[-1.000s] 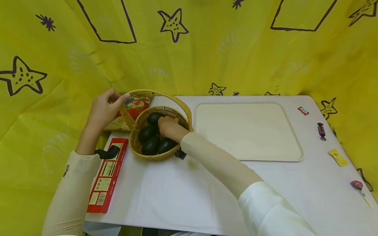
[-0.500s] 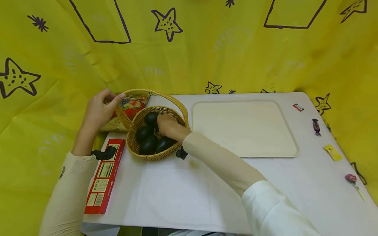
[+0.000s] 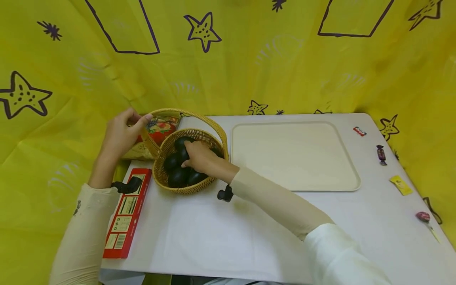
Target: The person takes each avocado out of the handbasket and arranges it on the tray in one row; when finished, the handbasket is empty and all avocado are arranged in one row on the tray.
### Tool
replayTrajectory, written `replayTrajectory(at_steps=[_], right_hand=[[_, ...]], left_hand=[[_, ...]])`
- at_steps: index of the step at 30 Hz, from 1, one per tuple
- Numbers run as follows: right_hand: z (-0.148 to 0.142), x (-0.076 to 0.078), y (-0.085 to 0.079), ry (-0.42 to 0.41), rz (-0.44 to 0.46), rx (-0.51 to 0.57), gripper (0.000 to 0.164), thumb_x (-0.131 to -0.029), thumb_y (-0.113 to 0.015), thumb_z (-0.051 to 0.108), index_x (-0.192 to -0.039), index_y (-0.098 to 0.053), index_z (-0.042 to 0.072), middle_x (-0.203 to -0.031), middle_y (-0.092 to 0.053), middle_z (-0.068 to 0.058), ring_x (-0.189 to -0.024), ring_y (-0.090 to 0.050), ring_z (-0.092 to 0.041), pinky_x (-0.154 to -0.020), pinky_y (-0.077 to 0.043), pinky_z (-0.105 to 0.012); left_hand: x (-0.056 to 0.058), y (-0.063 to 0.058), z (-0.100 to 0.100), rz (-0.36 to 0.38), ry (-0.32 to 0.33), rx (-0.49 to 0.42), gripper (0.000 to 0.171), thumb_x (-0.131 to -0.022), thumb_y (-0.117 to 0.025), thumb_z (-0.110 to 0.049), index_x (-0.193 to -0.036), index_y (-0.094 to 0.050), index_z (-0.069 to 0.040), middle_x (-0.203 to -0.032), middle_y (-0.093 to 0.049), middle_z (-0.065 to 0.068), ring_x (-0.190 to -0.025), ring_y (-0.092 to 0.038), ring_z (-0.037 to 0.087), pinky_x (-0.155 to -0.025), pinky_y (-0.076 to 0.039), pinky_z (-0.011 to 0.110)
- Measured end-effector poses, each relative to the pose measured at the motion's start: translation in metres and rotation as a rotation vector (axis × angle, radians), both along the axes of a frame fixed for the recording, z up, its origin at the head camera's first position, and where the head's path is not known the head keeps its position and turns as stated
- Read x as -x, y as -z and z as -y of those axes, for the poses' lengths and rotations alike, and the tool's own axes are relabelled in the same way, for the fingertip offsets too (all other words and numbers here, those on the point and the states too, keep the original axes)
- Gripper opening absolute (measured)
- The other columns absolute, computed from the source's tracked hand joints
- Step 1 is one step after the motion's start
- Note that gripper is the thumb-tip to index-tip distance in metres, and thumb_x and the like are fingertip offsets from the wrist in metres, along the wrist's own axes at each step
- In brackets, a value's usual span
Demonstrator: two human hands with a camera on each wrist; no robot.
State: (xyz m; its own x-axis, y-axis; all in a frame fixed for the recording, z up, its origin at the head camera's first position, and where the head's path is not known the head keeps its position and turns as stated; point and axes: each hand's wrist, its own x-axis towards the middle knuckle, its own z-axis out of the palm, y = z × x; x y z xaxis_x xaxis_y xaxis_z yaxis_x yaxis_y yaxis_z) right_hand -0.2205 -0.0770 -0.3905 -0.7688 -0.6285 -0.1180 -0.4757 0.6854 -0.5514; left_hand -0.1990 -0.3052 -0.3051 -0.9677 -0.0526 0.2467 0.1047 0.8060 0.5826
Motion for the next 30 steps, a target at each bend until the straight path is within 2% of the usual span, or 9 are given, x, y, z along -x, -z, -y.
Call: replayTrajectory(at_steps=[4,10,15,20,26,30], right_hand=[[-0.008,-0.014,-0.001,-0.041,0.040,0.043,0.087,-0.098,-0.077,0.036,-0.163,-0.032,0.000,-0.148,-0.061,-0.017,-0.137,-0.060,-0.028,-0.110,-0.050,-0.035],[-0.028,-0.031,-0.003,-0.094,0.033,0.151,0.088,-0.095,-0.079,0.036,-0.163,-0.035,0.001,-0.153,-0.056,-0.019,-0.132,-0.064,-0.029,-0.106,-0.053,-0.036],[-0.055,-0.038,-0.002,-0.130,0.000,0.222,0.087,-0.095,-0.080,0.036,-0.163,-0.036,0.005,-0.162,-0.047,-0.014,-0.146,-0.051,-0.028,-0.114,-0.047,-0.038],[-0.086,-0.044,-0.001,-0.139,-0.030,0.266,0.086,-0.096,-0.080,0.036,-0.164,-0.036,0.006,-0.163,-0.047,-0.012,-0.147,-0.050,-0.026,-0.115,-0.045,-0.039],[-0.125,-0.056,-0.001,-0.108,-0.075,0.280,0.084,-0.096,-0.081,0.033,-0.163,-0.037,0.008,-0.163,-0.047,-0.011,-0.147,-0.050,-0.028,-0.118,-0.043,-0.044],[-0.152,-0.065,-0.001,-0.096,-0.083,0.274,0.082,-0.096,-0.080,0.033,-0.163,-0.039,0.011,-0.164,-0.046,-0.009,-0.150,-0.046,-0.026,-0.120,-0.040,-0.044]], left_hand=[[-0.002,0.001,0.000,0.002,0.007,-0.005,0.056,-0.104,-0.059,-0.059,-0.105,-0.066,-0.003,-0.107,-0.068,0.021,-0.089,-0.060,0.029,-0.074,-0.045,0.037],[-0.003,0.001,0.000,0.004,-0.004,0.008,0.058,-0.103,-0.057,-0.062,-0.104,-0.065,-0.005,-0.102,-0.068,0.017,-0.066,-0.062,0.022,-0.064,-0.048,0.030],[-0.001,-0.002,0.000,0.002,0.003,0.004,0.057,-0.103,-0.058,-0.062,-0.104,-0.065,-0.005,-0.100,-0.068,0.017,-0.059,-0.061,0.016,-0.060,-0.047,0.028],[0.002,0.000,-0.001,-0.017,0.004,0.014,0.053,-0.104,-0.059,-0.057,-0.103,-0.067,-0.005,-0.099,-0.069,0.017,-0.063,-0.057,0.014,-0.067,-0.043,0.033],[0.004,0.002,0.000,-0.020,0.004,0.006,0.054,-0.104,-0.059,-0.057,-0.104,-0.066,-0.004,-0.102,-0.069,0.020,-0.072,-0.056,0.020,-0.071,-0.042,0.037],[0.002,0.001,-0.001,-0.018,0.001,0.011,0.054,-0.104,-0.058,-0.058,-0.103,-0.066,-0.004,-0.099,-0.069,0.018,-0.067,-0.057,0.019,-0.070,-0.042,0.036]])
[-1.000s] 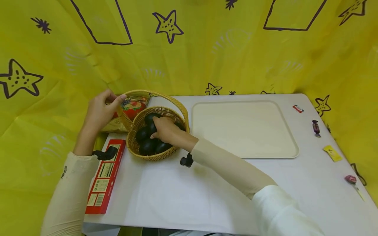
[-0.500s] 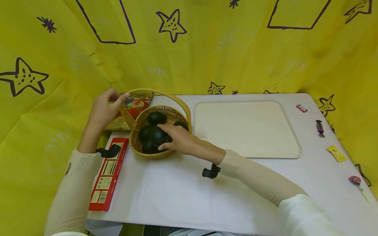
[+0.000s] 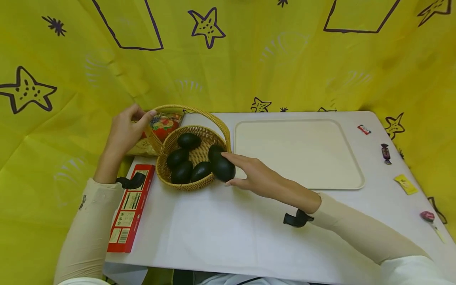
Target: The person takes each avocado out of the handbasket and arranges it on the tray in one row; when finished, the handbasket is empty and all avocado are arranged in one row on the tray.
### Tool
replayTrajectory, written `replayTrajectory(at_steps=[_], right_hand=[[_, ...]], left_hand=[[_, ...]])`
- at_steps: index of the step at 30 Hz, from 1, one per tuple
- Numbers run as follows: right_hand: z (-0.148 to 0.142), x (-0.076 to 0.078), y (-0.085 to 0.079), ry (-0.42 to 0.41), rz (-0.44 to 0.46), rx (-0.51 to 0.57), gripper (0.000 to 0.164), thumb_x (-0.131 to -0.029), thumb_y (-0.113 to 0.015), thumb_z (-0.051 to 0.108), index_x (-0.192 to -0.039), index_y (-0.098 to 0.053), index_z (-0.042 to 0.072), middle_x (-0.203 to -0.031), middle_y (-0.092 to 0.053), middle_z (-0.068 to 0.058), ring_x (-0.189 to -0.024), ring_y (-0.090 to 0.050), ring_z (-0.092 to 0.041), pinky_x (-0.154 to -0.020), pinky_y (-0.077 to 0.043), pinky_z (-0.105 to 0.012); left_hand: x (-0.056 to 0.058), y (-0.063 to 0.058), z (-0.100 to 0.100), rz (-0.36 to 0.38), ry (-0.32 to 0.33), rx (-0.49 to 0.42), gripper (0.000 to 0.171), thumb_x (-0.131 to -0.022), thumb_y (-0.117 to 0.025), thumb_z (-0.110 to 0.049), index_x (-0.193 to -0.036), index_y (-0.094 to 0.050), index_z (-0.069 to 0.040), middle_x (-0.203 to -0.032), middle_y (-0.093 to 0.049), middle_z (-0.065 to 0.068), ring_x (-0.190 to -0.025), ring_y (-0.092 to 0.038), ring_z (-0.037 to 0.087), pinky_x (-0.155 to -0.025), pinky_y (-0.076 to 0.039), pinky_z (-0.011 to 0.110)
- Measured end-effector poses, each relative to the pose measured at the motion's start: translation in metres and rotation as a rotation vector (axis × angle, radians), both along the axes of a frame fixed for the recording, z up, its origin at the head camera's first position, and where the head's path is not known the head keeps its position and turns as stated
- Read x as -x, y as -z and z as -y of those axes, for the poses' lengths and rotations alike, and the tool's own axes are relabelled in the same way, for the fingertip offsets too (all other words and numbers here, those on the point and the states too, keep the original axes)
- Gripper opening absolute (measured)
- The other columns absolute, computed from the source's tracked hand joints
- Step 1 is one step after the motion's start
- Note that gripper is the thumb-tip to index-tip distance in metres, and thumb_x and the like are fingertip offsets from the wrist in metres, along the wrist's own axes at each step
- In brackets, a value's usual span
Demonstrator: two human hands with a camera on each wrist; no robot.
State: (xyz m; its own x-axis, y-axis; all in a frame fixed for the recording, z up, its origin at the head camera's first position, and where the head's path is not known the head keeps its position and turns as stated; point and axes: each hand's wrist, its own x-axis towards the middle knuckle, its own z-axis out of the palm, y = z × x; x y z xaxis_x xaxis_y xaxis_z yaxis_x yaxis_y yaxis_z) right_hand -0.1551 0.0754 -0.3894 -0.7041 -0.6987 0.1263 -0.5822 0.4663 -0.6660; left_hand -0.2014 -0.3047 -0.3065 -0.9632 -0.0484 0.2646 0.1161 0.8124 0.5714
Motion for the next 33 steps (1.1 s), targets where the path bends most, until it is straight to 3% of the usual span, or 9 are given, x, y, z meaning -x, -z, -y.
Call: replayTrajectory(at_steps=[4,8,16,25,29,33], right_hand=[[-0.026,-0.002,0.001,0.031,0.004,-0.001,0.082,-0.094,-0.082,0.032,-0.163,-0.041,0.014,-0.163,-0.048,-0.005,-0.150,-0.046,-0.025,-0.120,-0.040,-0.046],[-0.046,0.005,0.008,0.093,-0.037,0.004,0.082,-0.091,-0.086,0.026,-0.160,-0.044,0.010,-0.160,-0.051,-0.009,-0.148,-0.049,-0.030,-0.118,-0.042,-0.049],[-0.060,0.039,0.038,0.228,0.011,-0.003,0.084,-0.093,-0.084,0.022,-0.162,-0.039,0.003,-0.161,-0.047,-0.019,-0.148,-0.046,-0.038,-0.119,-0.039,-0.053],[-0.047,0.078,0.070,0.268,0.060,0.000,0.084,-0.095,-0.082,0.020,-0.161,-0.036,-0.003,-0.161,-0.045,-0.024,-0.148,-0.045,-0.042,-0.120,-0.037,-0.053],[-0.038,0.090,0.078,0.277,0.075,-0.003,0.083,-0.094,-0.082,0.021,-0.160,-0.038,-0.005,-0.161,-0.045,-0.024,-0.150,-0.043,-0.041,-0.122,-0.035,-0.052],[-0.028,0.099,0.083,0.271,0.101,-0.006,0.082,-0.093,-0.083,0.017,-0.159,-0.039,-0.005,-0.160,-0.046,-0.025,-0.149,-0.044,-0.041,-0.122,-0.035,-0.052]], left_hand=[[0.000,-0.001,0.001,-0.004,0.001,0.003,0.053,-0.105,-0.059,-0.056,-0.103,-0.066,-0.004,-0.100,-0.069,0.018,-0.065,-0.056,0.014,-0.072,-0.042,0.036],[0.001,0.000,0.001,-0.010,0.000,0.001,0.052,-0.105,-0.059,-0.054,-0.104,-0.066,-0.003,-0.101,-0.069,0.019,-0.067,-0.056,0.014,-0.073,-0.042,0.038],[0.001,0.000,0.000,-0.010,-0.003,-0.008,0.053,-0.105,-0.059,-0.055,-0.105,-0.066,-0.003,-0.104,-0.070,0.020,-0.078,-0.059,0.022,-0.079,-0.044,0.042],[0.001,0.002,0.001,0.000,-0.002,-0.020,0.055,-0.105,-0.058,-0.057,-0.104,-0.065,-0.002,-0.107,-0.070,0.021,-0.095,-0.063,0.032,-0.083,-0.045,0.043],[0.001,0.001,0.000,-0.002,0.002,-0.020,0.055,-0.104,-0.058,-0.057,-0.103,-0.066,-0.003,-0.104,-0.069,0.020,-0.085,-0.064,0.031,-0.079,-0.045,0.041],[0.001,0.001,-0.001,-0.002,-0.004,-0.012,0.056,-0.104,-0.058,-0.059,-0.103,-0.065,-0.004,-0.101,-0.069,0.017,-0.067,-0.061,0.021,-0.073,-0.046,0.035]])
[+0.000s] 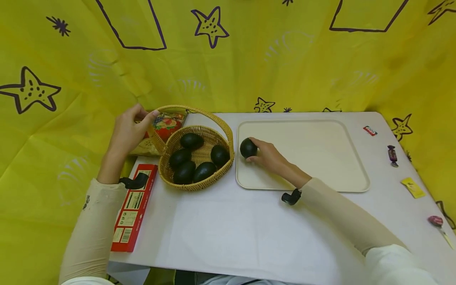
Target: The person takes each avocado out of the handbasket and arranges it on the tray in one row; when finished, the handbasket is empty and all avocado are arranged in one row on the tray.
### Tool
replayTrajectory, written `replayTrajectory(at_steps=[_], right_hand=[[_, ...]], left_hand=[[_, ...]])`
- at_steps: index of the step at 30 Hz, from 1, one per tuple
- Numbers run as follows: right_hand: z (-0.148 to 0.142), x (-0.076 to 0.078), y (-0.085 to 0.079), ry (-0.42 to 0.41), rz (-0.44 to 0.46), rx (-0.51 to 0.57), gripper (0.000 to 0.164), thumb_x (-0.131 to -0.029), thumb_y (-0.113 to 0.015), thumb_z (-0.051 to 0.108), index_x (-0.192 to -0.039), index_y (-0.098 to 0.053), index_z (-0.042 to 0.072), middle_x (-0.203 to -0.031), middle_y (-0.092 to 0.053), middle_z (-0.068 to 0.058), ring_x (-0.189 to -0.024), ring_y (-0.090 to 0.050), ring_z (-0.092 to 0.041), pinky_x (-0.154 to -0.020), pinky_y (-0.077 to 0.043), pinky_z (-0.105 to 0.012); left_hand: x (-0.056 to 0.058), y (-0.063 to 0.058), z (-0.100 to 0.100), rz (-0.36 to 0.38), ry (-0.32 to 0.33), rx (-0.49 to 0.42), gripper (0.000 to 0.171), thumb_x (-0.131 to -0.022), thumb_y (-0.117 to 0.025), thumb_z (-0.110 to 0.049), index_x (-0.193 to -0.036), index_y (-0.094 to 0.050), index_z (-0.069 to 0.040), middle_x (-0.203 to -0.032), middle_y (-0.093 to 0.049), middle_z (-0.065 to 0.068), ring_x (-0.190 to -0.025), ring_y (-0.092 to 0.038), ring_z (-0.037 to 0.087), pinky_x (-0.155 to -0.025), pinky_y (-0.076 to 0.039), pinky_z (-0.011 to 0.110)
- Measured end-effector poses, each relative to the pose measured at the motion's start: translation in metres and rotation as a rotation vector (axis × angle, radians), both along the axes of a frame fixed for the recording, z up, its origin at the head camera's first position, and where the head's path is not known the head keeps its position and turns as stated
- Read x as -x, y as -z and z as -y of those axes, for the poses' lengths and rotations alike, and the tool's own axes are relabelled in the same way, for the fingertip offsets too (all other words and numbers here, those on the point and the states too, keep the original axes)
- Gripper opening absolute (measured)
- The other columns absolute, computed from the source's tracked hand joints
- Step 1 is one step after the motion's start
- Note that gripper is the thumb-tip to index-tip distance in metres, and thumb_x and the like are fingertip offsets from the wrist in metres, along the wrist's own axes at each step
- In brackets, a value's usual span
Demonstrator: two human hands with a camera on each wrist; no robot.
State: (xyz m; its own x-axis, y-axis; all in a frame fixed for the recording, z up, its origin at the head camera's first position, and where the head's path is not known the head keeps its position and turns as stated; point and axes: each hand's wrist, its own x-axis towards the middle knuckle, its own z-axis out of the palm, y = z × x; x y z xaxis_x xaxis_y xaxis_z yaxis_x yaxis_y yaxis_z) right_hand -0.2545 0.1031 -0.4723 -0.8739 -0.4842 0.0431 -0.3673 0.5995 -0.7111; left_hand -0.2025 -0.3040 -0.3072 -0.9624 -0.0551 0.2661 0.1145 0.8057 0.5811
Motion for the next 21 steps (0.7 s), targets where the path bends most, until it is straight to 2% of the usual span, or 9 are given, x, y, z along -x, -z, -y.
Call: replayTrajectory(at_steps=[3,7,16,21], right_hand=[[0.007,0.005,0.003,0.000,0.012,0.005,0.080,-0.093,-0.083,0.013,-0.159,-0.040,-0.004,-0.157,-0.049,-0.026,-0.147,-0.046,-0.041,-0.122,-0.036,-0.052],[0.015,0.008,0.006,0.005,0.017,0.018,0.078,-0.092,-0.083,0.009,-0.158,-0.041,-0.002,-0.156,-0.051,-0.025,-0.147,-0.047,-0.040,-0.122,-0.035,-0.052],[0.023,0.010,0.007,0.011,0.014,0.032,0.080,-0.092,-0.083,0.008,-0.158,-0.040,-0.002,-0.155,-0.051,-0.024,-0.146,-0.047,-0.041,-0.122,-0.034,-0.053],[0.021,0.011,0.006,-0.020,-0.002,0.032,0.081,-0.091,-0.085,0.010,-0.158,-0.040,0.000,-0.153,-0.054,-0.023,-0.144,-0.049,-0.040,-0.122,-0.035,-0.053]], left_hand=[[0.000,0.000,0.000,0.004,0.000,0.001,0.056,-0.104,-0.057,-0.060,-0.103,-0.065,-0.005,-0.100,-0.069,0.016,-0.061,-0.061,0.017,-0.068,-0.047,0.030],[0.000,0.000,0.001,0.006,0.005,-0.001,0.056,-0.103,-0.058,-0.061,-0.102,-0.065,-0.005,-0.100,-0.069,0.016,-0.062,-0.062,0.020,-0.066,-0.048,0.029],[0.001,0.000,0.002,0.010,0.008,-0.016,0.056,-0.104,-0.057,-0.059,-0.102,-0.064,-0.004,-0.105,-0.070,0.019,-0.091,-0.060,0.028,-0.078,-0.045,0.039],[0.002,0.000,0.002,0.016,0.009,-0.010,0.057,-0.103,-0.057,-0.061,-0.103,-0.065,-0.004,-0.102,-0.070,0.017,-0.083,-0.062,0.026,-0.076,-0.046,0.037]])
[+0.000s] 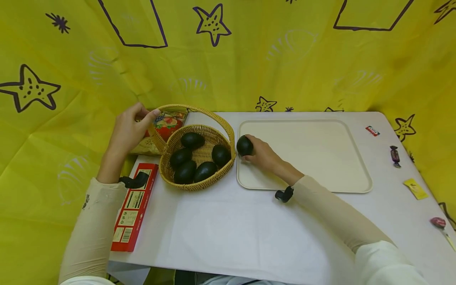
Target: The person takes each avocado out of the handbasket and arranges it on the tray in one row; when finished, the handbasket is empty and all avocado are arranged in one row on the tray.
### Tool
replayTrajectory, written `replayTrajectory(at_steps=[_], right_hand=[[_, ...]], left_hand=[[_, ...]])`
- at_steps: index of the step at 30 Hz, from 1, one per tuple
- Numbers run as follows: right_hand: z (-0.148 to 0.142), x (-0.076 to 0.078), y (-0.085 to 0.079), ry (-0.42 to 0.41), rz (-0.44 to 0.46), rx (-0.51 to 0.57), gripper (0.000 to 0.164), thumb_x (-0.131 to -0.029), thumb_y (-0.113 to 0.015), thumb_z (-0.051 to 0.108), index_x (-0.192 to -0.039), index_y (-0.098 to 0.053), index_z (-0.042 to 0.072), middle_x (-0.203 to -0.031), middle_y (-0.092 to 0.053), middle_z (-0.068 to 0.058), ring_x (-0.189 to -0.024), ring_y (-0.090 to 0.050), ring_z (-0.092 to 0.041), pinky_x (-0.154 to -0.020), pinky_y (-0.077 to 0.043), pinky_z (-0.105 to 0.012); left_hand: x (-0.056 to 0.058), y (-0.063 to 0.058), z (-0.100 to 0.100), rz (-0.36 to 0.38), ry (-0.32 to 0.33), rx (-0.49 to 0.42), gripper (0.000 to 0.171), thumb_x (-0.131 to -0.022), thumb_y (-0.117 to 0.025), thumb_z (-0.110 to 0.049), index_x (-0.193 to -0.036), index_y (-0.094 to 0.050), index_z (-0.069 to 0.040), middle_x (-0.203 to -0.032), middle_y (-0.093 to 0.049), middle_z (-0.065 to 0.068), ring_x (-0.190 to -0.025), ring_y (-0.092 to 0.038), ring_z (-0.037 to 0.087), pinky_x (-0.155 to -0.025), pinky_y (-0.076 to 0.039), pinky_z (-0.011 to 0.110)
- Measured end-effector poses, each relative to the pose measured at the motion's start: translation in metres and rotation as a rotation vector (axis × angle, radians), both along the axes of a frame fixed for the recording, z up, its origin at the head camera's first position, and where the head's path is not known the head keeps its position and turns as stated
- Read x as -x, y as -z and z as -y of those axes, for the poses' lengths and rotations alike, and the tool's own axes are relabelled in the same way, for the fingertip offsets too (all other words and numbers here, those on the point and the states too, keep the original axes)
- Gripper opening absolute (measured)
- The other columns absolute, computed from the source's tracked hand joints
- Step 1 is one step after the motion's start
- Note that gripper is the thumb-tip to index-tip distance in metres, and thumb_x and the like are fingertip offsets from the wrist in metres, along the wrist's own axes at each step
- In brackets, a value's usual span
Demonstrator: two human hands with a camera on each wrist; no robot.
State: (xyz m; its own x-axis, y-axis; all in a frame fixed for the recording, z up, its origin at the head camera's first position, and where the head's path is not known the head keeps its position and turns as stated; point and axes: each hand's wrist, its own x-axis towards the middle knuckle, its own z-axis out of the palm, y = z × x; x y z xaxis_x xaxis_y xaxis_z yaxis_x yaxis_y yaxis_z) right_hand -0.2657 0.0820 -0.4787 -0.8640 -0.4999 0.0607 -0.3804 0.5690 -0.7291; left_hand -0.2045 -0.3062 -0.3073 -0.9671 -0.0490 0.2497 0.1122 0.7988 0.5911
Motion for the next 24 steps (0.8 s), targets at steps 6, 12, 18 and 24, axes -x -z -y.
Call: replayTrajectory(at_steps=[6,12,18,24], right_hand=[[-0.006,0.002,-0.006,-0.003,0.052,-0.049,0.096,-0.092,-0.085,0.025,-0.165,-0.026,0.001,-0.166,-0.038,-0.023,-0.154,-0.036,-0.040,-0.126,-0.028,-0.053],[-0.019,-0.002,-0.021,-0.002,0.086,-0.091,0.099,-0.095,-0.082,0.032,-0.167,-0.020,0.001,-0.171,-0.028,-0.022,-0.158,-0.027,-0.042,-0.127,-0.024,-0.054],[-0.033,-0.009,-0.049,-0.048,0.091,-0.120,0.088,-0.099,-0.077,0.037,-0.165,-0.030,0.002,-0.166,-0.038,-0.024,-0.154,-0.036,-0.041,-0.124,-0.031,-0.055],[-0.037,-0.027,-0.084,-0.126,0.107,-0.119,0.075,-0.101,-0.074,0.040,-0.160,-0.043,0.005,-0.162,-0.047,-0.017,-0.147,-0.046,-0.043,-0.118,-0.039,-0.058]], left_hand=[[-0.001,-0.001,0.001,-0.004,-0.003,0.005,0.055,-0.103,-0.059,-0.060,-0.102,-0.066,-0.006,-0.098,-0.070,0.016,-0.070,-0.060,0.021,-0.070,-0.047,0.032],[-0.001,-0.004,-0.001,0.000,0.001,0.000,0.051,-0.103,-0.062,-0.058,-0.101,-0.066,-0.007,-0.097,-0.070,0.017,-0.065,-0.059,0.016,-0.066,-0.046,0.028],[-0.001,-0.004,0.000,0.024,-0.005,-0.015,0.055,-0.102,-0.059,-0.062,-0.103,-0.066,-0.007,-0.098,-0.068,0.016,-0.066,-0.061,0.021,-0.062,-0.050,0.027],[-0.001,-0.004,-0.001,0.042,-0.002,-0.029,0.057,-0.101,-0.059,-0.063,-0.104,-0.065,-0.007,-0.100,-0.068,0.017,-0.063,-0.062,0.020,-0.059,-0.052,0.025]])
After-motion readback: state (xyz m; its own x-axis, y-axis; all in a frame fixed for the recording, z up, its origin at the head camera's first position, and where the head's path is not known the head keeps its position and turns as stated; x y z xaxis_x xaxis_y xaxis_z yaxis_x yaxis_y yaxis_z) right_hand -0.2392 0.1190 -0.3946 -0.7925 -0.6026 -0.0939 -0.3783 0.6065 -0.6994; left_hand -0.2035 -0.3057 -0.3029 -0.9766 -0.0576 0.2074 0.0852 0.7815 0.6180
